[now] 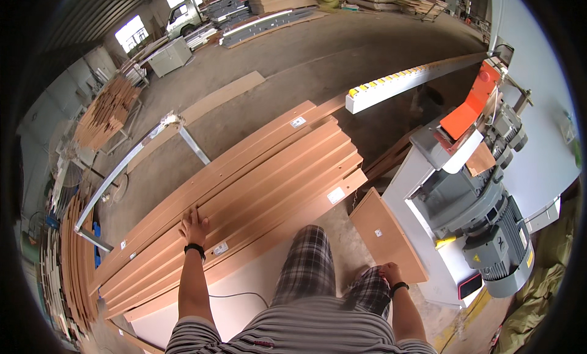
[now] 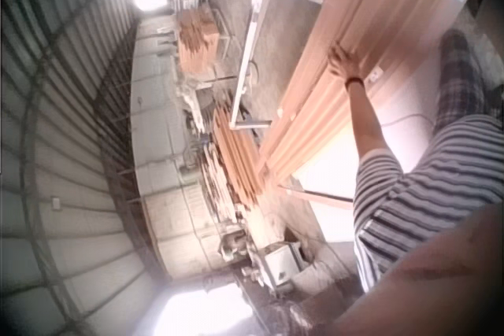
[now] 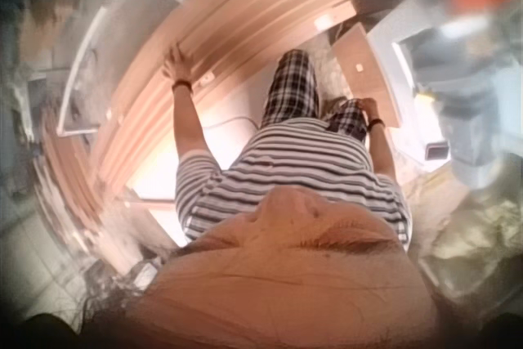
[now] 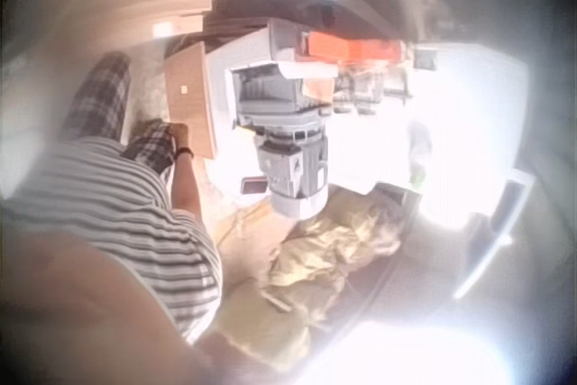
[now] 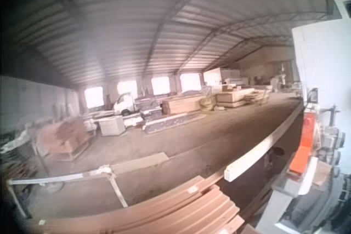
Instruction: The person picks up long pieces of wood from a stack and feeds them one at a time into a processing machine.
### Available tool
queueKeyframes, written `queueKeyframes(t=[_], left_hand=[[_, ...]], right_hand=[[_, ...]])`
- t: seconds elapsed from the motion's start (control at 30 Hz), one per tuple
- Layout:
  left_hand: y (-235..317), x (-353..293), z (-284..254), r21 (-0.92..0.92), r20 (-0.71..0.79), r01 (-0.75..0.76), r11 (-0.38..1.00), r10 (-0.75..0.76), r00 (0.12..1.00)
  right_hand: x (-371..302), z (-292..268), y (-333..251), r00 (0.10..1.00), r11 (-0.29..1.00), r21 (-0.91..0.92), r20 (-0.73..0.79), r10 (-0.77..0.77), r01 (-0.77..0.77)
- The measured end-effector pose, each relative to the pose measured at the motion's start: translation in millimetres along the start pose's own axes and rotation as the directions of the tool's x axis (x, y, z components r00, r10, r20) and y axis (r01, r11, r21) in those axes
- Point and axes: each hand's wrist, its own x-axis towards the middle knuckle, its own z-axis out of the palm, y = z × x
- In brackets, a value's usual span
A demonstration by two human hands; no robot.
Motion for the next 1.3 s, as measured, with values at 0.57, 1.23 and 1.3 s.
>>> queueKeyframes(t=[0.57, 1.23, 1.3], left_hand=[[-33, -85, 45, 0.076, -0.056, -0.16, 0.984, 0.164, 0.985], [-1, -125, 54, 0.092, -0.069, -0.071, 0.993, 0.078, 0.995], [-29, -113, 89, 0.254, -0.325, -0.134, 0.958, 0.215, 0.921]], right_hand=[[9, 7, 17, 1.0, 0.987, -0.162, -0.011, -0.005, 0.004], [15, 5, 31, 0.955, 0.8, -0.575, -0.104, -0.277, 0.17], [16, 11, 23, 0.964, 0.796, -0.587, -0.093, -0.249, 0.149]])
